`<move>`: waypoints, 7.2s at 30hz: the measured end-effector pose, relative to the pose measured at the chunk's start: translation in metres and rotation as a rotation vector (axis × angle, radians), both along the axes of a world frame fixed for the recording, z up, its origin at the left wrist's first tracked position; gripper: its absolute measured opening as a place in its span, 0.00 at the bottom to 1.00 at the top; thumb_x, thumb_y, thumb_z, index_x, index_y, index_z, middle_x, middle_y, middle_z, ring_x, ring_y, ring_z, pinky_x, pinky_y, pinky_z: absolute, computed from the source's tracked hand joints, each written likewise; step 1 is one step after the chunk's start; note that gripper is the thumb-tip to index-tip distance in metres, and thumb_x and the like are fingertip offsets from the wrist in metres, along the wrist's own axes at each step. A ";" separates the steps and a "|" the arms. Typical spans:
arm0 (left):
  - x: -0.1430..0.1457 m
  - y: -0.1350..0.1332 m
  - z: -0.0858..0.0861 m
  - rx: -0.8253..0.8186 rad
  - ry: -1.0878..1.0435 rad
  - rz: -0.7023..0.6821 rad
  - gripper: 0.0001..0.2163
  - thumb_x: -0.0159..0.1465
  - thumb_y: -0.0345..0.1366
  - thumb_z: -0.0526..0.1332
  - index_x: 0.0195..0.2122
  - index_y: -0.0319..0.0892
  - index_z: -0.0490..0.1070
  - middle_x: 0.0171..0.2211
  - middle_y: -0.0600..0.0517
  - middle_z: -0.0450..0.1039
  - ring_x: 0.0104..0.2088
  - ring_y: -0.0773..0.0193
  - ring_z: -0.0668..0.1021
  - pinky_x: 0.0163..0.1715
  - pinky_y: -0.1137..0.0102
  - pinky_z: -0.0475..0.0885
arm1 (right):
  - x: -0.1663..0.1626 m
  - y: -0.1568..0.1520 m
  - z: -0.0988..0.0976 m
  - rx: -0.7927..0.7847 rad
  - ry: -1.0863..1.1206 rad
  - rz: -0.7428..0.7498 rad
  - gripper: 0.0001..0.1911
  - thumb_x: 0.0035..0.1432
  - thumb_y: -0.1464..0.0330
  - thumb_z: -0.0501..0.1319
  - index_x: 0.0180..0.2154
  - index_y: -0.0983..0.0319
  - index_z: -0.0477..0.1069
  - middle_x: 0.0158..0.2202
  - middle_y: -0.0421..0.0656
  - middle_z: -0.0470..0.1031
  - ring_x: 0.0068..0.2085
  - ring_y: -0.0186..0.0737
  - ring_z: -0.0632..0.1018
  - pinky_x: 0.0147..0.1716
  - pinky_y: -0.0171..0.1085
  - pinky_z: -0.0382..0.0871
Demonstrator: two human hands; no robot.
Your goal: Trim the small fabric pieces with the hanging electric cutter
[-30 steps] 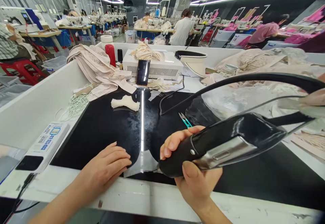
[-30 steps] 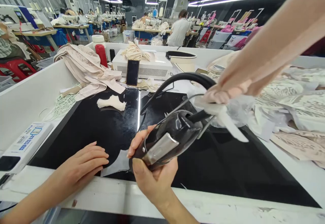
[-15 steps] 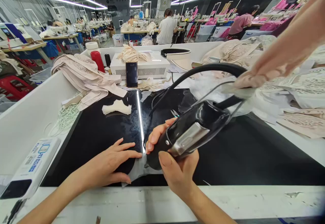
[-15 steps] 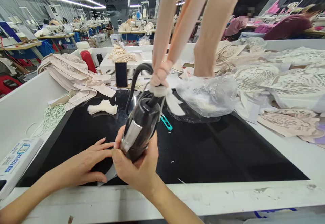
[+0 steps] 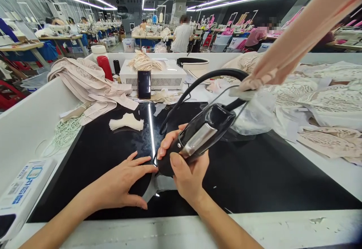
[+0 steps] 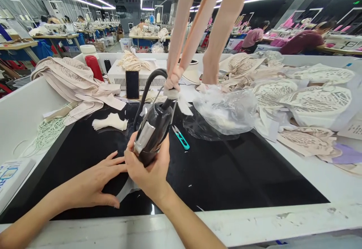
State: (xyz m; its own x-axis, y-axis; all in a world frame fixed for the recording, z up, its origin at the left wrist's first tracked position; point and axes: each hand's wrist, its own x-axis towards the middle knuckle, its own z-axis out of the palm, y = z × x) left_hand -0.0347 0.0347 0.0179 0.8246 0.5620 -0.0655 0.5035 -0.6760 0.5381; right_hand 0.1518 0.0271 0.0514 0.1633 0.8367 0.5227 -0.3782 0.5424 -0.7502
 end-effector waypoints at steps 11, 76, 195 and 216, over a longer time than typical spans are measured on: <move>0.001 0.002 0.001 -0.036 -0.009 0.001 0.37 0.60 0.58 0.65 0.66 0.48 0.58 0.65 0.45 0.64 0.69 0.48 0.58 0.68 0.43 0.43 | -0.003 -0.002 -0.002 0.030 -0.005 0.044 0.17 0.61 0.64 0.66 0.48 0.55 0.61 0.34 0.35 0.70 0.29 0.31 0.73 0.29 0.34 0.73; -0.005 -0.002 -0.007 0.388 -0.257 0.243 0.11 0.72 0.32 0.54 0.47 0.45 0.75 0.46 0.49 0.77 0.48 0.61 0.78 0.59 0.59 0.70 | 0.020 -0.009 0.027 0.034 -0.123 -0.076 0.17 0.58 0.67 0.67 0.45 0.55 0.62 0.34 0.37 0.71 0.27 0.33 0.74 0.24 0.35 0.73; 0.002 -0.023 0.009 0.067 -0.090 -0.064 0.19 0.67 0.37 0.64 0.58 0.57 0.70 0.57 0.51 0.70 0.56 0.55 0.73 0.68 0.48 0.53 | 0.011 -0.032 0.011 0.002 -0.122 -0.045 0.17 0.61 0.62 0.66 0.45 0.54 0.59 0.33 0.37 0.67 0.27 0.33 0.73 0.24 0.35 0.71; 0.005 -0.019 0.001 0.068 -0.062 -0.045 0.16 0.71 0.38 0.57 0.60 0.53 0.66 0.60 0.54 0.69 0.64 0.60 0.66 0.70 0.54 0.44 | 0.015 -0.030 0.012 -0.010 -0.067 -0.026 0.22 0.57 0.63 0.69 0.48 0.53 0.61 0.33 0.36 0.68 0.28 0.33 0.73 0.28 0.36 0.76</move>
